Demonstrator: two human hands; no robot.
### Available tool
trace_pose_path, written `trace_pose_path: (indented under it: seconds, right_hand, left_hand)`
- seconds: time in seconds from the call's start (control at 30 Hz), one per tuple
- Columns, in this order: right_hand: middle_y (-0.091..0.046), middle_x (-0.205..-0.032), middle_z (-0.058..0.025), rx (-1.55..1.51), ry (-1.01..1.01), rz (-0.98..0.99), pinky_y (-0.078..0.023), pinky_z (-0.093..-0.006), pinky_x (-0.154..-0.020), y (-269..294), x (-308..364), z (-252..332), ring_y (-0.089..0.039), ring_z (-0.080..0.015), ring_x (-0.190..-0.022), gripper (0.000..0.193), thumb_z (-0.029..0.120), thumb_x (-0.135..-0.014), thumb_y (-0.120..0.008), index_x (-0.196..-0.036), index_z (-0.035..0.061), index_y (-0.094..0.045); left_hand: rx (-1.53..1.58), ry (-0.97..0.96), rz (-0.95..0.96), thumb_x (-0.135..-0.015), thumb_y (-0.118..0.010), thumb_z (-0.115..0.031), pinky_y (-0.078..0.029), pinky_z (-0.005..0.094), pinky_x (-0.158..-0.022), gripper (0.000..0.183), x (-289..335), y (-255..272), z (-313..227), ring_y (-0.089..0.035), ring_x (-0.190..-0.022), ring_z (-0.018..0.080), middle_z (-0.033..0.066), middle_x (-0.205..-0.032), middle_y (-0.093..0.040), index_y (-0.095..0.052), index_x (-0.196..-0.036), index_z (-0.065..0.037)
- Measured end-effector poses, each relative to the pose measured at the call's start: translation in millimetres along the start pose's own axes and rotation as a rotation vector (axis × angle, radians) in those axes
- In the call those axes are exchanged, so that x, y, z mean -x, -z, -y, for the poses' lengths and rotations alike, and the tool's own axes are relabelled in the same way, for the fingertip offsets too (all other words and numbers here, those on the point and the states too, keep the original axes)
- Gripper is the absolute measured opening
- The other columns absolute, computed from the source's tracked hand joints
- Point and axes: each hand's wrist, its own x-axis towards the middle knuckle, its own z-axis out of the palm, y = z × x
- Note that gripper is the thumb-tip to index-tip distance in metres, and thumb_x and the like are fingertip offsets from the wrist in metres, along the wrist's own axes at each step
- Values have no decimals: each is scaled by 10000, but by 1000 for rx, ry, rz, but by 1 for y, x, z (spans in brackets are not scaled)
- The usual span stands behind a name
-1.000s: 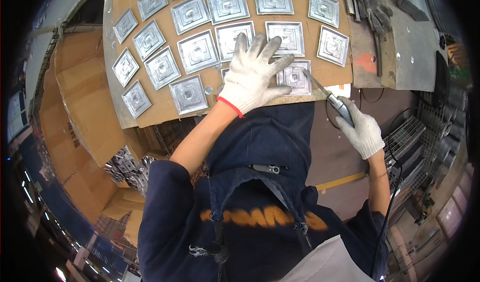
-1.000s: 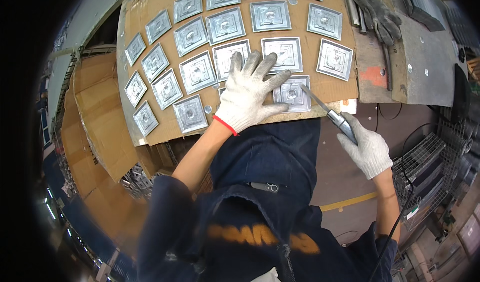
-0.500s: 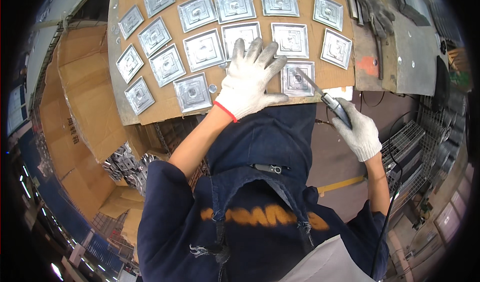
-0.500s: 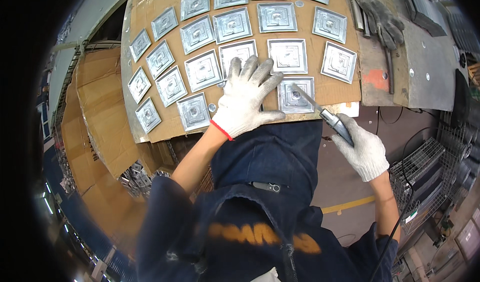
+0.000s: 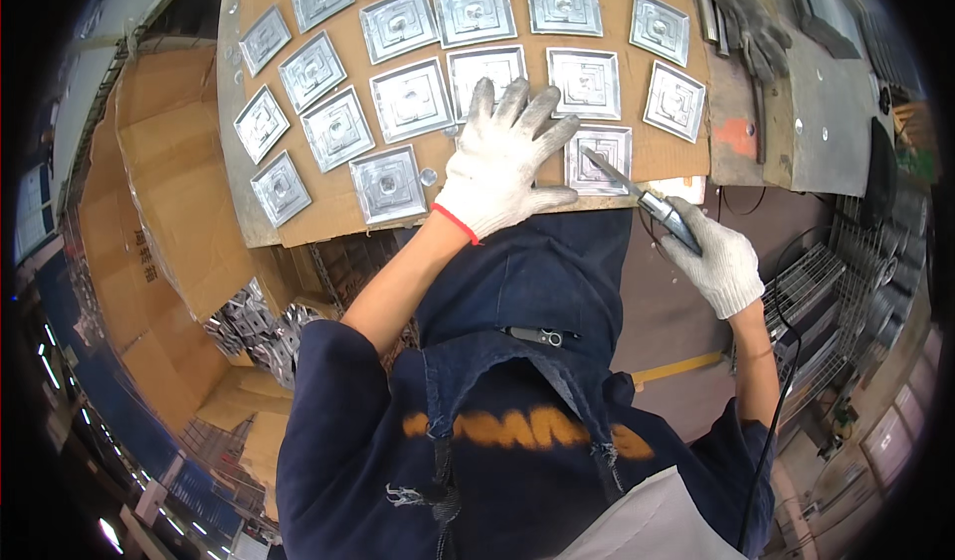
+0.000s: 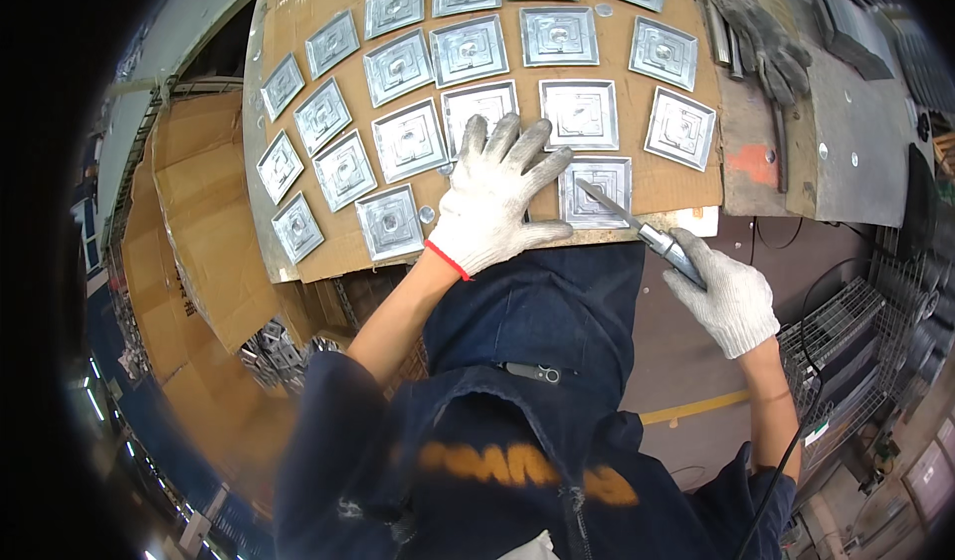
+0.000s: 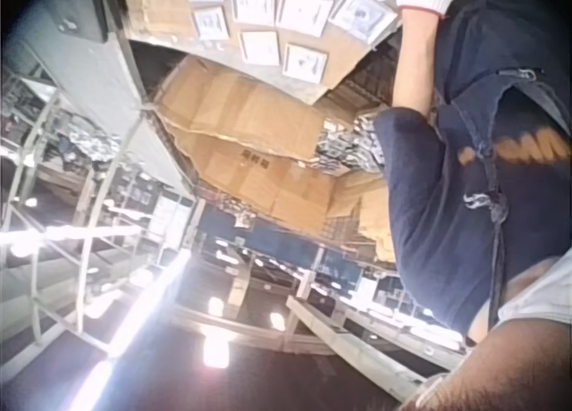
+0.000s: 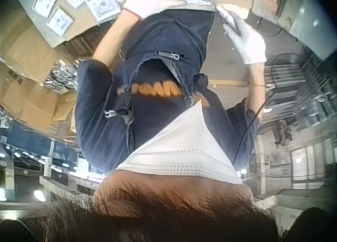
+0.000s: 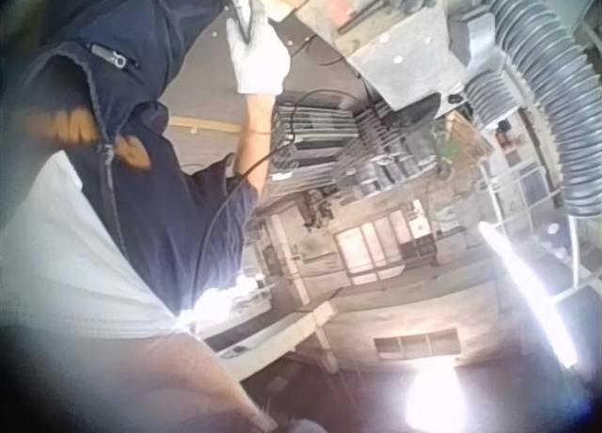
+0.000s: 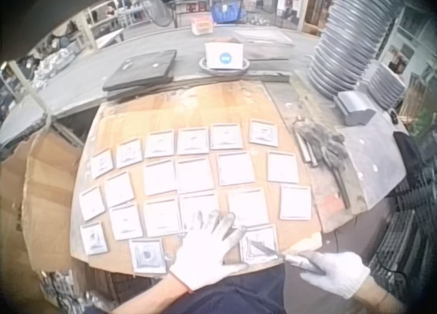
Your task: The recorder uses a hammer and a punch tool to flatten or indent small square metal plates on a workbench.
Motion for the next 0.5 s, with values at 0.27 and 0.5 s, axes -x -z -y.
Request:
trace_pose_path:
  seconds: [0.27,0.5]
  right_hand:
    - [-778,-995,-160,-71,-45,-5,-610,-484,-796,-2,6,0,-768,-391,-911,560,416,-960,-761,-1478,235,-646]
    - [-779,-1029,-177,-193,-81,-33,-618,-446,-817,-15,37,-23,-769,-390,-933,568,322,-937,-808,-1466,175,-659]
  left_hand:
    - [-10,-25,-22,-757,-870,-611,-257,718,-1262,873,-1,-1,1,-444,-1496,440,151,-1585,-531,-648,-1489,-191]
    - [-8,-24,-33,-752,-879,-589,-265,713,-1260,862,-3,-2,0,-450,-1484,438,147,-1576,-529,-651,-1479,-185]
